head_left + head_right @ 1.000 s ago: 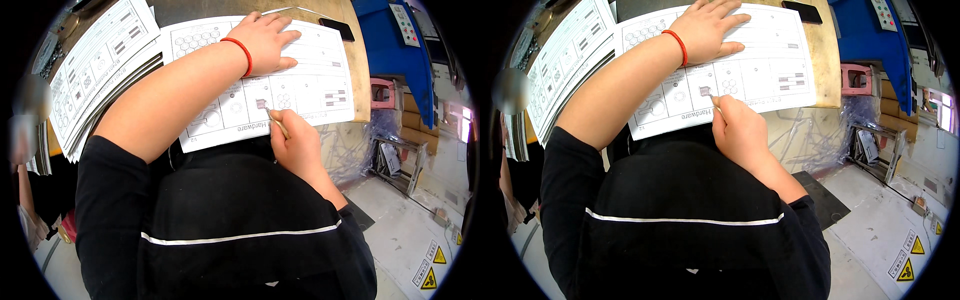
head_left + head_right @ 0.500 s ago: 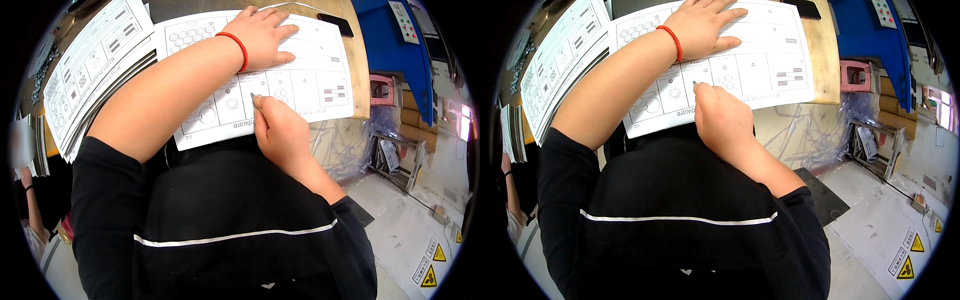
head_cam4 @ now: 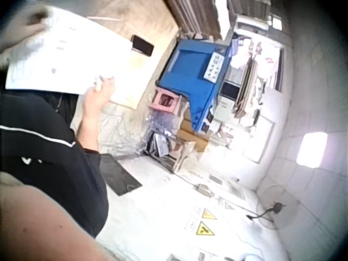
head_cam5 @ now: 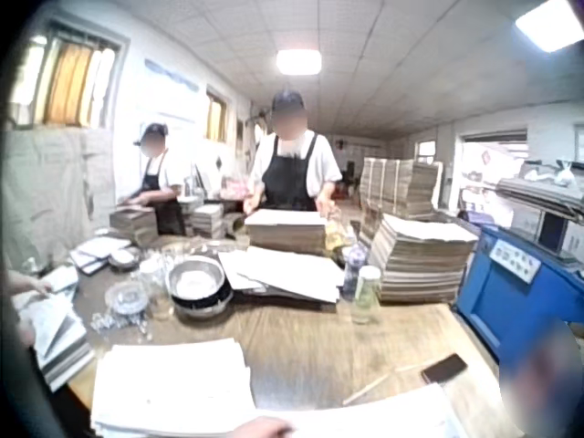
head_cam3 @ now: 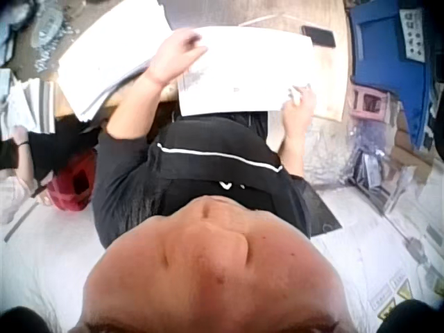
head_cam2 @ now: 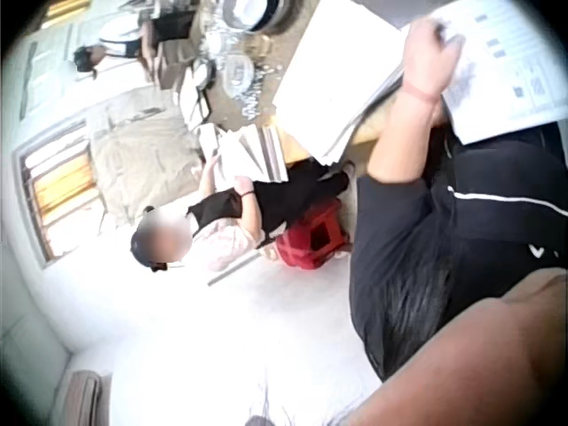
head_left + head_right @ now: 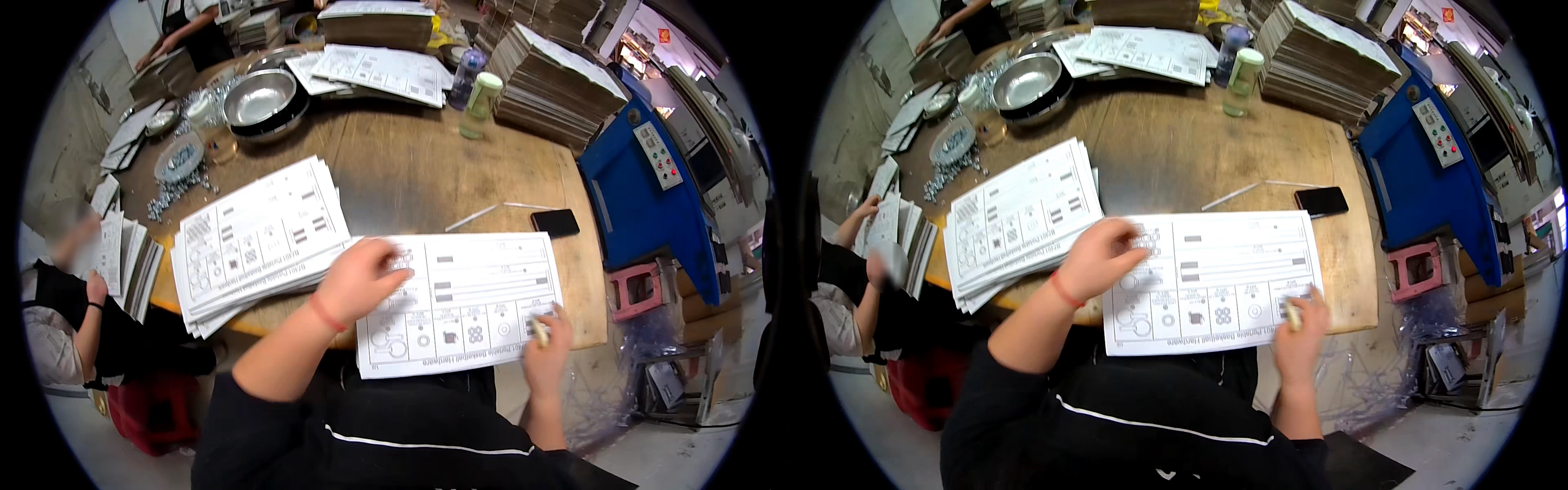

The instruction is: The person uses a yellow marker to draw on specific sections of a stack of printed instruction sheets. They repeatedly pick up a sheet, mark a designated area, and place it on a separate pile. The task involves repetitive manual handling of paper documents in a workshop setting.

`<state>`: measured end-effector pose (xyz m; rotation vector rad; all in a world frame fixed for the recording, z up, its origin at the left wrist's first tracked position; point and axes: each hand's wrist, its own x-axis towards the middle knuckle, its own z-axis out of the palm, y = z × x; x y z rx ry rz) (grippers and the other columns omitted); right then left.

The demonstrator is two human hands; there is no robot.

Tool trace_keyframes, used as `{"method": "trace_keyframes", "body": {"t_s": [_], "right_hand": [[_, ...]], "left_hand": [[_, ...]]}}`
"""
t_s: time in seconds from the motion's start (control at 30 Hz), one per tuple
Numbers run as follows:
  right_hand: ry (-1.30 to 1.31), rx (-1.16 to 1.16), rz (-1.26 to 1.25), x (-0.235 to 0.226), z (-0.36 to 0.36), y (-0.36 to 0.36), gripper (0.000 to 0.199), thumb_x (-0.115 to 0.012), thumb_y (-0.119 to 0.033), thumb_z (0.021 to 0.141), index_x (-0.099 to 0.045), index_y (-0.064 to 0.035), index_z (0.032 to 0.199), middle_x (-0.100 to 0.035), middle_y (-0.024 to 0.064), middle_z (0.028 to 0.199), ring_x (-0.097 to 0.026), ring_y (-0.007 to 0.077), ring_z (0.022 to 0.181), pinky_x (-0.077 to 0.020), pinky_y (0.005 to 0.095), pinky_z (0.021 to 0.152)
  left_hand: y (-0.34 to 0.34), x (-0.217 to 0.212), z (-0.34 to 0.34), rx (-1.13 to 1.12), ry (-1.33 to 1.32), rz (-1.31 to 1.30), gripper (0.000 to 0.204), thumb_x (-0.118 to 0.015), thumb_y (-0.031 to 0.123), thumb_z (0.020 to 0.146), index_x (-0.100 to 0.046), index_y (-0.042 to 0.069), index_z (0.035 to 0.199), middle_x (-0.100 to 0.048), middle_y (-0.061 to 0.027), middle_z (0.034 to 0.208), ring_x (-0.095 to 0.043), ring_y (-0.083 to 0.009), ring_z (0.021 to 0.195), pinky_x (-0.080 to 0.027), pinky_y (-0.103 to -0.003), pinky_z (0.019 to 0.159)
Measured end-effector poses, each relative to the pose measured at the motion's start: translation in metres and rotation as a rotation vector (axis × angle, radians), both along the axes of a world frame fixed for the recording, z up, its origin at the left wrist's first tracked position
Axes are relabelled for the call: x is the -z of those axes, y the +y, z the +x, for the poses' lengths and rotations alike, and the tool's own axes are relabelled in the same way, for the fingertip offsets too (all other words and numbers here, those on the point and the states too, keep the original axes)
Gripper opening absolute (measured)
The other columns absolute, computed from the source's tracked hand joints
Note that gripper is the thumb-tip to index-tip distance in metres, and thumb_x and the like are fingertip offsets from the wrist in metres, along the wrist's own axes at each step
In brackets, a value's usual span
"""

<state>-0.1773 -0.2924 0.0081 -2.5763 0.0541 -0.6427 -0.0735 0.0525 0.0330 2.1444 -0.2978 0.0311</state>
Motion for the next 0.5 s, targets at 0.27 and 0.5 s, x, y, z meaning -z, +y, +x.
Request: {"method": "trace_keyframes", "body": {"t_s": [0.27, 0.5], "right_hand": [[0.16, 0.117, 0.125, 0.008, 0.0, -0.026, 0.038, -0.054, 0.007, 0.073, -0.059, 0.0038, 0.111, -0.057, 0.029, 0.132, -0.05, 0.0452, 0.122, -0.0383, 0.0501, 0.107], [0.087, 0.065, 0.002, 0.011, 0.0, -0.017, 0.038, -0.052, 0.008, 0.076, -0.059, 0.0031, 0.113, -0.059, 0.0262, 0.13, -0.052, 0.0431, 0.118, -0.0405, 0.0483, 0.104]], "left_hand": [[0.063, 0.056, -0.077, -0.082, 0.78, -0.461, 0.024, -0.072, 0.024, 0.094, -0.069, 0.002, 0.087, -0.066, -0.0021, 0.072, -0.061, -0.0076, 0.062, -0.049, -0.021, 0.058], [0.062, 0.05, -0.076, -0.08, 0.858, -0.546, 0.019, -0.065, 0.017, 0.096, -0.071, -0.001, 0.095, -0.07, -0.0057, 0.081, -0.065, -0.0111, 0.07, -0.052, -0.025, 0.063]]}}
